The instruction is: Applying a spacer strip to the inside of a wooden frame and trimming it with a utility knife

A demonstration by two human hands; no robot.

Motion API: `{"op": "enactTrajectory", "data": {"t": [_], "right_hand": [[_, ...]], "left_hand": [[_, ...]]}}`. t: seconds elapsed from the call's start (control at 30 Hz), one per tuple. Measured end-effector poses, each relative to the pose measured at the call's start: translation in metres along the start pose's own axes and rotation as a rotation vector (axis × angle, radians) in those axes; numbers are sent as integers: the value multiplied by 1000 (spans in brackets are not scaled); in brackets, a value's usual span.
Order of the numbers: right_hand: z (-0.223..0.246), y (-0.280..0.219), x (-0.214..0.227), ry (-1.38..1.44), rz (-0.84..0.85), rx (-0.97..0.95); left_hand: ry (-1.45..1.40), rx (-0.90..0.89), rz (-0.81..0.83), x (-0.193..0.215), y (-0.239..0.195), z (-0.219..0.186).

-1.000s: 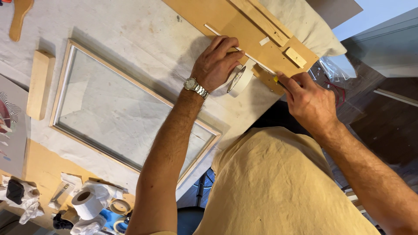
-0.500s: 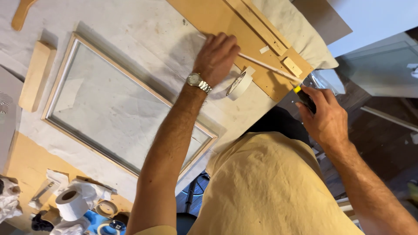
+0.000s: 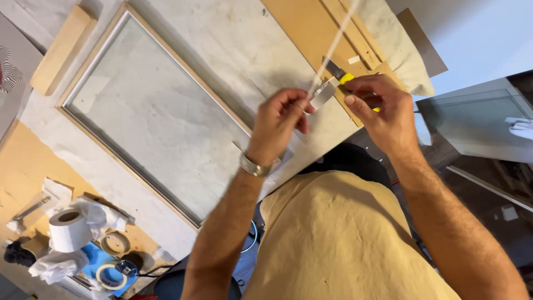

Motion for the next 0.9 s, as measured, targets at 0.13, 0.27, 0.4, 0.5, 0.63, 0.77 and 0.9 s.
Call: {"op": "enactTrajectory", "data": {"t": [0.13, 0.27, 0.4, 0.5, 0.63, 0.77, 0.9], "right_hand": [[29, -8, -26, 501, 74, -278], [42, -20, -38, 645, -1, -386], [47, -14, -15, 595, -36, -435], [16, -2, -4, 751, -8, -440], [5, -13, 11, 768, 94, -403], [-1, -23, 29, 764, 194, -351], [5, -25, 42, 667, 267, -300]], "left_hand": [[-34, 2, -26, -27, -26, 15], [109, 7, -123, -35, -48, 15], [144, 24, -200, -41, -69, 11], [106, 39, -227, -52, -82, 0], [3, 4, -183, -77, -87, -5], [-246, -13, -156, -105, -93, 6], [-285, -32, -173, -132, -102, 6]]}}
Point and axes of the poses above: each hand's wrist, its own y-axis towards the middle knuckle, its own x-axis out of the back of the hand, z = x × y, the point moved 3 cm from there along y, towards the middle knuckle, and after that the axes turned 3 degrees about z, right-handed, at the moved point
